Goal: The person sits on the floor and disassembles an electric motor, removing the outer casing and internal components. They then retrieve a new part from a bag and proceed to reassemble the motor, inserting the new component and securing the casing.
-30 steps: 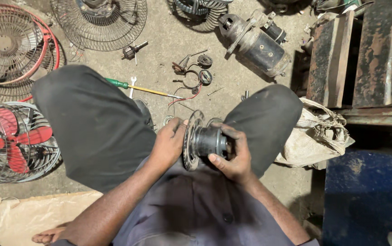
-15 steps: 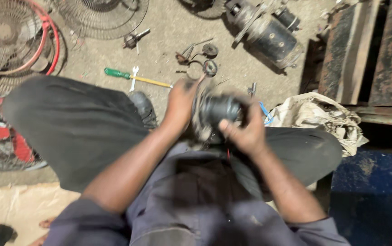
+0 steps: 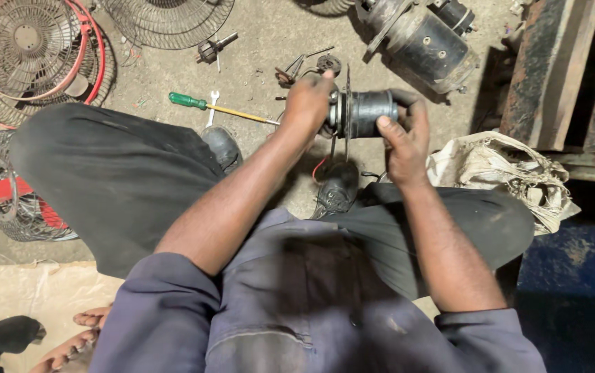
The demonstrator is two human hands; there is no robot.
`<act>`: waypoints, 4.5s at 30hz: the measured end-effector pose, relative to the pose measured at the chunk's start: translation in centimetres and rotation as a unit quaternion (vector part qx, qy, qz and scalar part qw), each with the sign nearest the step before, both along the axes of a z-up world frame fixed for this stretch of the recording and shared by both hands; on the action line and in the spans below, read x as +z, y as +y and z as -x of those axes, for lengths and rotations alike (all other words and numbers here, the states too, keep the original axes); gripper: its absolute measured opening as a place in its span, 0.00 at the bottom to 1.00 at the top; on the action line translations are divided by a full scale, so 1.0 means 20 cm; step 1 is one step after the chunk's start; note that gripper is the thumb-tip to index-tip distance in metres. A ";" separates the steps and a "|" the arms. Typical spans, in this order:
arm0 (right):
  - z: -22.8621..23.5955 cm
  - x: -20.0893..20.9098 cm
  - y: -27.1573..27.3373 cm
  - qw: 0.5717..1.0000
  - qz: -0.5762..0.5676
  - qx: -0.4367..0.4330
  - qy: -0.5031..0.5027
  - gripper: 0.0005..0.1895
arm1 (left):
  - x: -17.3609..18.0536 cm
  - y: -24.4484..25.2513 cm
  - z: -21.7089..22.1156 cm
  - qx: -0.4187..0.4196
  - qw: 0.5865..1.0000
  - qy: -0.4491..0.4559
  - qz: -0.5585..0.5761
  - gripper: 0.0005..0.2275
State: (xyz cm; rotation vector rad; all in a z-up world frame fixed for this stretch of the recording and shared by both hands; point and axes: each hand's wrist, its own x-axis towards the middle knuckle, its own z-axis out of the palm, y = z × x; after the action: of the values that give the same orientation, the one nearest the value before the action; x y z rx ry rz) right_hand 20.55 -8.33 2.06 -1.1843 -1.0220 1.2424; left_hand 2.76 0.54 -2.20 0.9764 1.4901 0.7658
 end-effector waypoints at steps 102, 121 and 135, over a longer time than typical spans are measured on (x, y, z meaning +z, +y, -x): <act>0.09 -0.23 -0.07 0.950 0.158 -0.056 0.262 0.31 | 0.13 -0.41 0.13 -0.158 0.955 0.106 -0.226 0.18; -0.07 -0.40 -0.03 0.987 0.094 -0.093 0.086 0.27 | 0.29 -0.42 0.18 -0.071 0.953 0.064 -0.288 0.14; -0.22 -0.24 0.12 0.943 0.192 -0.117 0.243 0.33 | 0.19 0.17 0.73 0.066 0.973 -0.115 -0.188 0.13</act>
State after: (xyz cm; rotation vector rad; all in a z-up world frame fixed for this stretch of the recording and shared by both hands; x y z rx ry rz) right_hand 24.88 -5.93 -2.81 -1.1629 -0.2691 1.4818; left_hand -11.87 4.02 1.66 1.0318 1.2405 1.2472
